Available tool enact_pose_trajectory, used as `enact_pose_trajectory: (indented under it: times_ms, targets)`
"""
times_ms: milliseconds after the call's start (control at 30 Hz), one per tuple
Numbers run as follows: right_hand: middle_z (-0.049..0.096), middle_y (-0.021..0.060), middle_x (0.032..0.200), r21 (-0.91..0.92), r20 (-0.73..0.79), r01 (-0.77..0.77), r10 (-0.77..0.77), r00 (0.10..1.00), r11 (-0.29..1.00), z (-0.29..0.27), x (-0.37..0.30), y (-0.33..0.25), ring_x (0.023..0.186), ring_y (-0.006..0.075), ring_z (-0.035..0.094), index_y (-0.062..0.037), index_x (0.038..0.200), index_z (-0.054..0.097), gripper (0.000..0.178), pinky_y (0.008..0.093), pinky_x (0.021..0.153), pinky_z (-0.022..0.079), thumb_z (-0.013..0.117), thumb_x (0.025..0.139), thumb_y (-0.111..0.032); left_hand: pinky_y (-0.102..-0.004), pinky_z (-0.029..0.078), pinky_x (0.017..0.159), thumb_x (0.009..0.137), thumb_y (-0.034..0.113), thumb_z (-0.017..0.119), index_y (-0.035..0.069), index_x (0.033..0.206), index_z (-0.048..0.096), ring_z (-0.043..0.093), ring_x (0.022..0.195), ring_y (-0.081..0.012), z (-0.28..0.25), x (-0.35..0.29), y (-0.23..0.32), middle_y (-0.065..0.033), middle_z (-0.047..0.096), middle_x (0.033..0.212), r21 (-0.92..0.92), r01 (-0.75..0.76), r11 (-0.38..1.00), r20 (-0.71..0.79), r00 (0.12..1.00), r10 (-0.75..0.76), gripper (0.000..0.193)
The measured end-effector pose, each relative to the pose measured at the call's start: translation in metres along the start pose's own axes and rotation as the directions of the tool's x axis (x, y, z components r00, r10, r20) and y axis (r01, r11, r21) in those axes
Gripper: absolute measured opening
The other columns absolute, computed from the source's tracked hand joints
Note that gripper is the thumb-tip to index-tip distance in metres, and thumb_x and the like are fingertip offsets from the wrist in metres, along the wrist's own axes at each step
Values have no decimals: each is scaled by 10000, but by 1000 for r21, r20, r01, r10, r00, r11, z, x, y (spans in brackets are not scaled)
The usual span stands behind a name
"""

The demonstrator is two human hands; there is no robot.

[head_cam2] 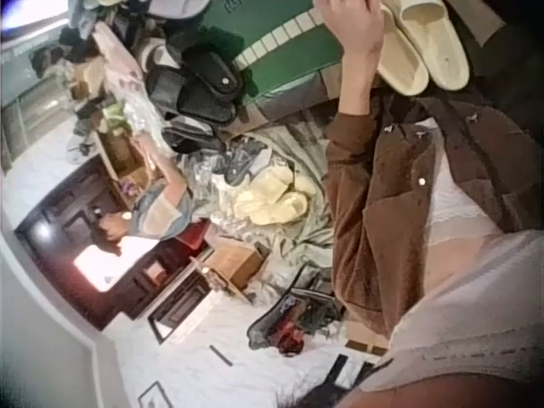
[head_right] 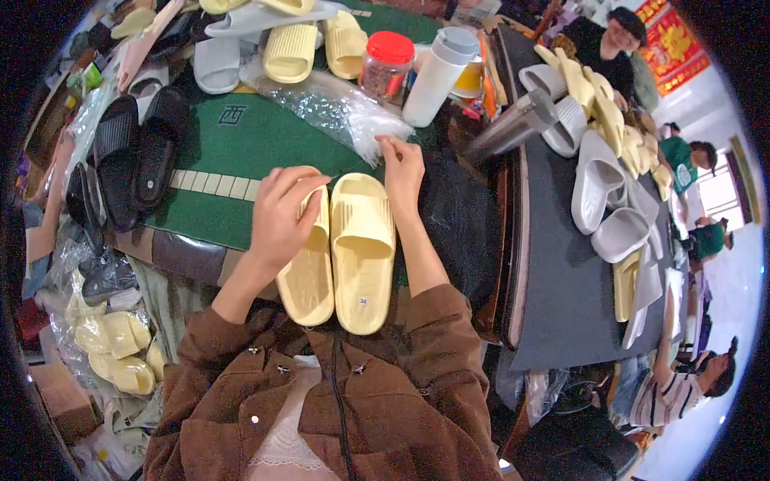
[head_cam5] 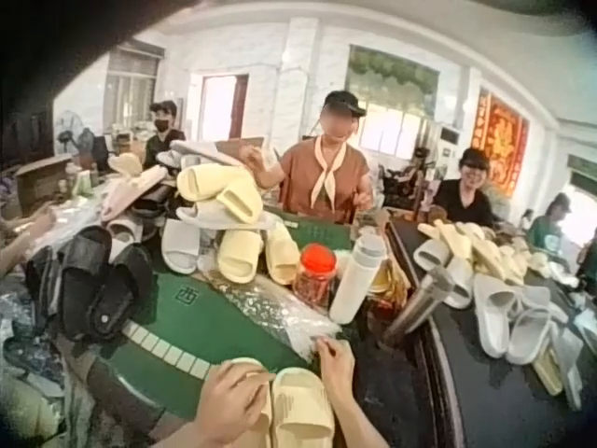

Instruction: Assembling and finishing various types of slippers and shoes by hand in a workshop.

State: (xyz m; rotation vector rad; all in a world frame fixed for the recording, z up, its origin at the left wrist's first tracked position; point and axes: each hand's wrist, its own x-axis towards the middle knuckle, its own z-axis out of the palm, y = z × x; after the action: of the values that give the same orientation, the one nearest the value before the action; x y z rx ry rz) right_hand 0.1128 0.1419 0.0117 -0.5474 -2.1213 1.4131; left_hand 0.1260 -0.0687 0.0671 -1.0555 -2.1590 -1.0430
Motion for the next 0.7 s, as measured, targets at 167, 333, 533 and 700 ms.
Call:
enact_pose_trajectory:
  times_ms: [167, 333, 533, 700]
  targets:
    - [557, 71, 923, 117, 17, 148, -151, 988, 982, -9, -22, -27, 836, 154, 509, -57, 999, 712, 178, 268, 776, 418, 587, 904, -143, -402, 471, 808, 808, 52, 604, 17, 1116, 581, 578, 948, -326, 32, 14, -6, -129, 586, 1052, -95, 141, 985, 168, 978, -124, 311]
    - [566, 20, 1137, 306, 182, 104, -166, 969, 946, -33, -52, -63, 850, 54, 503, -30, 1031, 689, 206, 183, 656, 389, 549, 935, -148, -378, 481, 781, 836, 19, 576, 13, 1179, 529, 580, 939, -335, 41, 21, -7, -146, 556, 1123, -295, 231, 927, 301, 944, -139, 346]
    - [630, 52, 1083, 455, 316, -48, -110, 942, 889, -51, -73, -83, 948, 91, 587, -24, 1074, 655, 239, 201, 687, 472, 503, 970, -176, -351, 483, 748, 805, -38, 565, 2, 1098, 553, 586, 905, -285, 25, 25, 8, -138, 547, 1053, -499, 282, 819, 331, 936, -120, 296]
    - [652, 81, 863, 638, 301, -104, -123, 946, 763, -68, -95, -96, 799, 137, 629, 16, 1116, 602, 267, 242, 694, 516, 455, 987, -165, -320, 491, 748, 816, -37, 590, -3, 972, 600, 604, 884, -243, 26, 23, 10, -104, 577, 996, -524, 67, 849, 233, 970, 67, 160]
